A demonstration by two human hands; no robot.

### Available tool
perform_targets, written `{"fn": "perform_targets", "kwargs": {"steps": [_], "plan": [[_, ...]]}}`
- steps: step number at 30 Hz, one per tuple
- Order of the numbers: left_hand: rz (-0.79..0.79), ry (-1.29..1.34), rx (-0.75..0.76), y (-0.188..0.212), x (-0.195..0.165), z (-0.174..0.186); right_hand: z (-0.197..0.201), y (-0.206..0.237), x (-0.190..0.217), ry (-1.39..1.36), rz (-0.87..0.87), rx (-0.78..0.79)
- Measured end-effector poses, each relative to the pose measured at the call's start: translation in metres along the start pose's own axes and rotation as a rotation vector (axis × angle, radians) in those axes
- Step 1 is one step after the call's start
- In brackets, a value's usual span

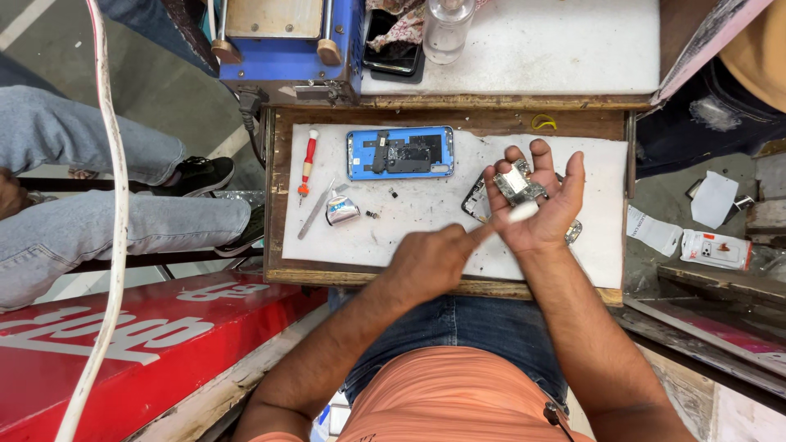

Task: The person reassembles a disassembled smartphone on a workbench. They place a battery into the chassis, then install the motherboard and other internal components, using a small plastic tool to adjust parts.

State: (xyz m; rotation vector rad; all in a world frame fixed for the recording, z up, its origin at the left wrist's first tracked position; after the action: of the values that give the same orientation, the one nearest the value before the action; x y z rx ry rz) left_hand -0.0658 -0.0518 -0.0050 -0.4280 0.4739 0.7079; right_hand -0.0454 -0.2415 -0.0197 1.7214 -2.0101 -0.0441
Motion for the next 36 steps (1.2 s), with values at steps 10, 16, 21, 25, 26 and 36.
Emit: {"fn": "perform_targets", "kwargs": {"steps": [10, 16, 21, 25, 26, 36], "plan": [[0.061, -0.164, 0.029, -0.006, -0.012, -0.019, 0.007, -0.003, 0.005, -0.062, 0.030, 0.024], [0.095, -0.135, 0.033, -0.004, -0.007, -0.027, 0.006, -0.004, 0.004, -0.034, 0.045, 0.023], [0.178, -0.186, -0.020, -0.001, -0.003, -0.032, 0.008, -0.006, 0.003, -0.005, 0.010, 0.039], [0.101, -0.112, -0.080, 0.004, -0.019, -0.022, 0.010, -0.004, 0.004, 0.005, 0.011, 0.007], [0.042, -0.118, -0.088, 0.003, -0.020, -0.019, 0.010, -0.005, 0.004, -0.002, 0.011, 0.008], [0.181, -0.183, 0.018, 0.002, -0.011, -0.016, 0.011, -0.005, 0.003, 0.006, 0.022, 0.042]]}}
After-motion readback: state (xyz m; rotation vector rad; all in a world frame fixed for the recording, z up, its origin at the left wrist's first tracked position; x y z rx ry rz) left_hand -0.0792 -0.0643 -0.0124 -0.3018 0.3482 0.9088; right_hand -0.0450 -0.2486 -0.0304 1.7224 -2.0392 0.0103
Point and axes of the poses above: each hand's wrist, its own y-axis away from the middle knuckle, its own z-axis out of the back of the hand, x = y × z, the point moved 1 cm from there along -y, towards the middle knuckle, and after that the axes turned 1 degree about z, right-handed, at the moved point
